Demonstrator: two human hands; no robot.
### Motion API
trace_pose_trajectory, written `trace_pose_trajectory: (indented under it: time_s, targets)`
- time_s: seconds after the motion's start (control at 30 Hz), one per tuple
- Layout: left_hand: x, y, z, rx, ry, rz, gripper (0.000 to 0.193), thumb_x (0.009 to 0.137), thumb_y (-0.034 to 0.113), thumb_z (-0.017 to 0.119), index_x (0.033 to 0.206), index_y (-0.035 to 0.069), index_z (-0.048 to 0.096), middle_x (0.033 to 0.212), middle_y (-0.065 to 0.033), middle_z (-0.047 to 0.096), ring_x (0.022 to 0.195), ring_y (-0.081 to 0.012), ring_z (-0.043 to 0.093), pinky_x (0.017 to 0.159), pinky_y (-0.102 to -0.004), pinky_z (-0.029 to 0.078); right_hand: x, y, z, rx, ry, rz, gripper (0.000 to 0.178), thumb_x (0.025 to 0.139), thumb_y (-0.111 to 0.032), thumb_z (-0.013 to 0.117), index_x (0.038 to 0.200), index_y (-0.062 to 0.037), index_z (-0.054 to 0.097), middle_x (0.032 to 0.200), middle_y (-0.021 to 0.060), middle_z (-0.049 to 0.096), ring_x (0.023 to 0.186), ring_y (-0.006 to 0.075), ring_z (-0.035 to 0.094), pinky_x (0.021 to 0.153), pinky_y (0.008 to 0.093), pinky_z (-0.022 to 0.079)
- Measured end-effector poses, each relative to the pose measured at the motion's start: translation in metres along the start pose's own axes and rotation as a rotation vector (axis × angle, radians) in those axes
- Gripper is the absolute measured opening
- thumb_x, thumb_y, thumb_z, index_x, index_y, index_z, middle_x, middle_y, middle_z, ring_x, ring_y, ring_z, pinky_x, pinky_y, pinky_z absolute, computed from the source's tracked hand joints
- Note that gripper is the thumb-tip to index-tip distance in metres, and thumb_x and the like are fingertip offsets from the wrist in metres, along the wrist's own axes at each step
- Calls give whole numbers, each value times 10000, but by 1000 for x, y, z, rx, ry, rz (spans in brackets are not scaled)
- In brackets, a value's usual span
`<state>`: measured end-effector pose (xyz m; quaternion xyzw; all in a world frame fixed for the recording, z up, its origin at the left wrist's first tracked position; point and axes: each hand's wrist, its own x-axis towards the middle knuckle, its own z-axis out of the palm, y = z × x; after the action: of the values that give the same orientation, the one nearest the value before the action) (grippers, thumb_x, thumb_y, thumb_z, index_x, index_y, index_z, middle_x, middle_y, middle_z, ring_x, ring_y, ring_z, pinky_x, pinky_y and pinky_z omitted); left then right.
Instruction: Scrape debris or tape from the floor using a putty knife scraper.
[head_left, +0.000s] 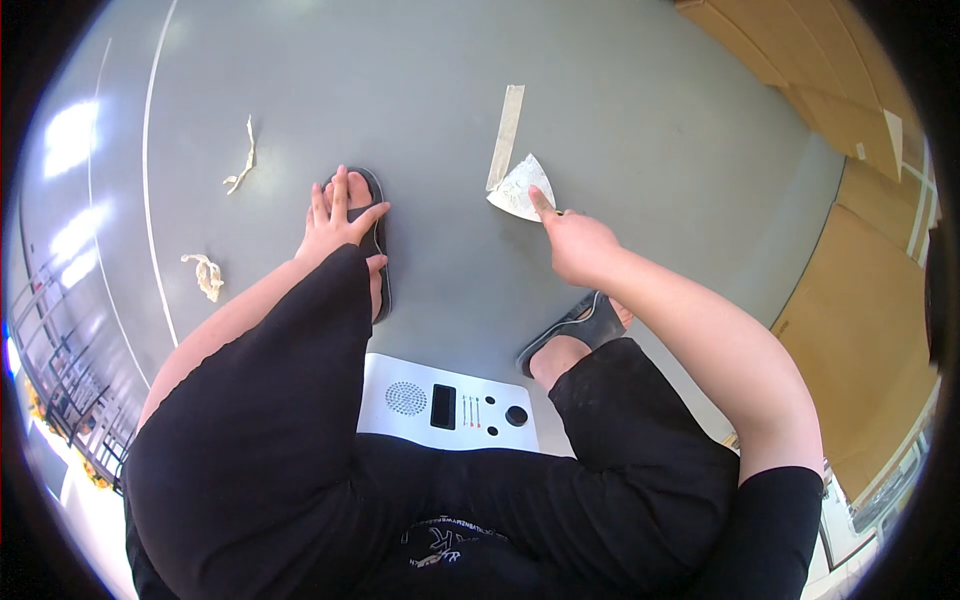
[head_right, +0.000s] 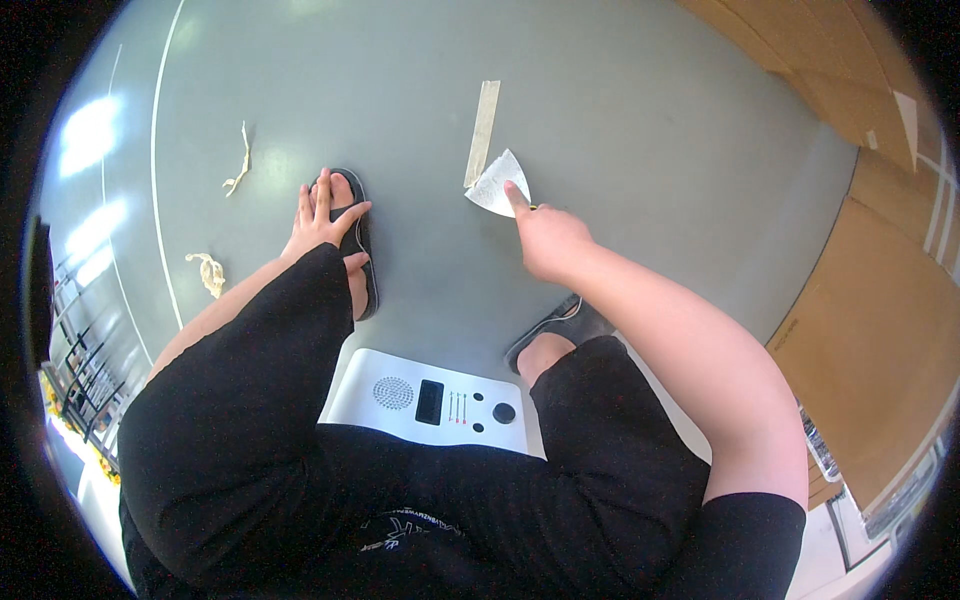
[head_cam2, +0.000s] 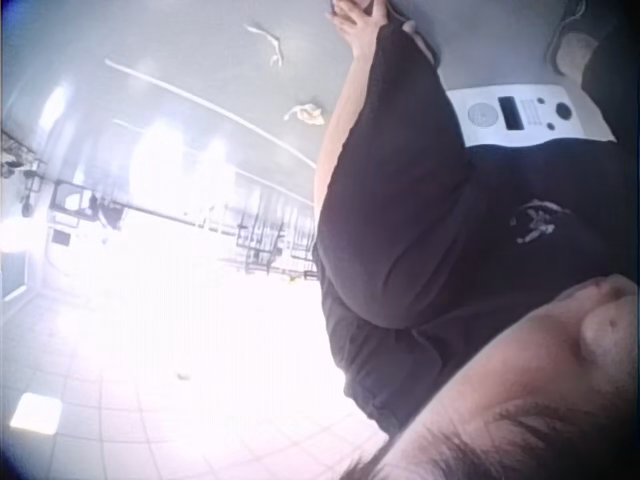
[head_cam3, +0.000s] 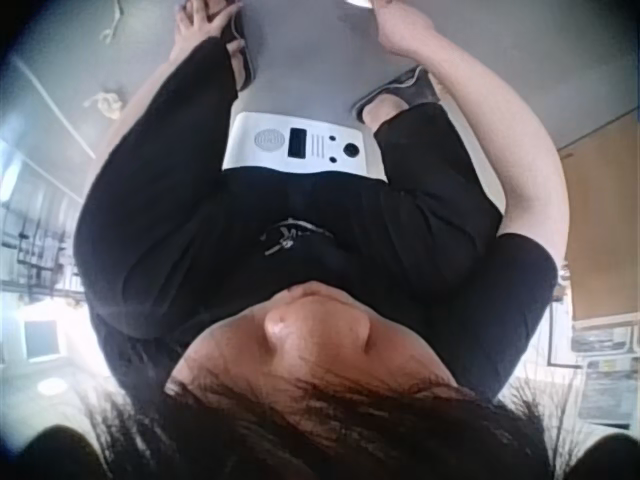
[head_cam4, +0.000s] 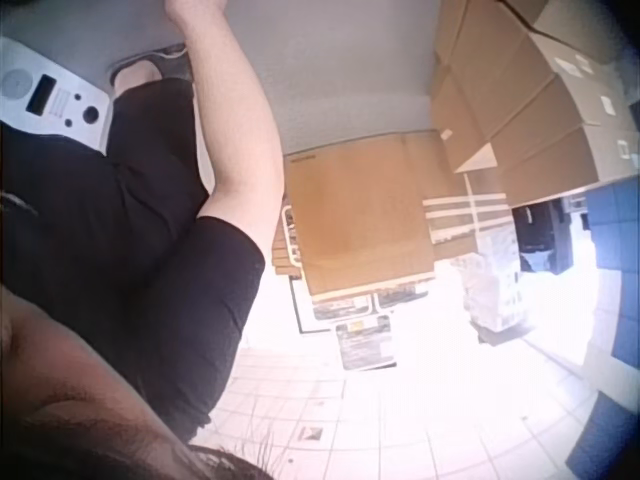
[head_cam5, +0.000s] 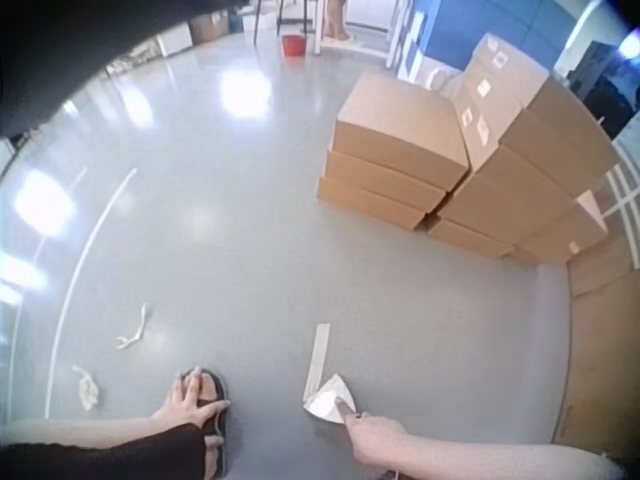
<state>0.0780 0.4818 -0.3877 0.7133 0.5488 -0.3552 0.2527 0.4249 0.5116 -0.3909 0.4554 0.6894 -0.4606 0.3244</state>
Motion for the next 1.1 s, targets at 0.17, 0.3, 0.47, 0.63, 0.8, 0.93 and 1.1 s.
trace_pose_trajectory:
  time_s: [0.17, 0.3, 0.47, 0.63, 0.8, 0.93, 1.1]
  targets:
    - [5, -6, 12, -7, 98, 60, 888, 781, 491, 827, 1540, 412, 375, 1686, -274, -86, 1496, -630, 47, 1193, -659, 276, -16, -30, 51, -105, -160, -27, 860, 906, -31, 541, 1648, -68, 108, 1182, 308, 617, 1010, 413, 697, 833, 481, 594]
    - [1, 2, -3, -51, -3, -7, 888, 783, 484, 826, 1543, 403, 374, 1688, -273, -80, 1496, -630, 48, 1202, -654, 263, -3, -13, 37, -41, -64, -9, 884, 903, -28, 543, 1656, -98, 84, 1204, 316, 610, 1031, 408, 694, 839, 477, 594]
    - [4, 0, -1, -44, 1, -6, 891, 773, 479, 835, 1538, 401, 384, 1690, -264, -82, 1496, -630, 45, 1204, -657, 256, 5, -3, 23, -20, 11, 28, 972, 858, 15, 560, 1643, -40, -11, 1191, 298, 603, 974, 407, 694, 822, 470, 589]
    - [3, 0, 0, -32, 37, 13, 893, 768, 486, 836, 1536, 397, 389, 1689, -270, -74, 1498, -627, 44, 1203, -659, 254, -13, -36, 45, -92, -185, 24, 948, 855, 7, 573, 1634, 1, 35, 1156, 316, 615, 984, 403, 700, 830, 459, 593]
    - [5, 2, -4, -18, -35, -35, 903, 768, 494, 831, 1543, 389, 380, 1689, -275, -65, 1498, -627, 46, 1201, -657, 258, 4, -14, 2, 22, -16, 53, 957, 861, 20, 559, 1628, 10, -13, 1202, 297, 607, 981, 396, 698, 838, 453, 588]
    - [6, -2, 3, -4, 8, 0, 905, 776, 507, 824, 1548, 393, 366, 1688, -278, -71, 1495, -632, 50, 1205, -652, 253, -1, -23, 36, -52, -43, 15, 939, 873, -10, 550, 1618, 41, -19, 1164, 339, 598, 960, 405, 705, 791, 456, 598]
    - [4, -1, 1, -30, 36, 25, 903, 779, 515, 820, 1549, 389, 365, 1686, -284, -68, 1493, -635, 57, 1209, -649, 246, 5, -26, 30, 12, -74, 58, 897, 899, -35, 550, 1626, 25, 27, 1203, 327, 610, 1011, 397, 703, 831, 485, 596]
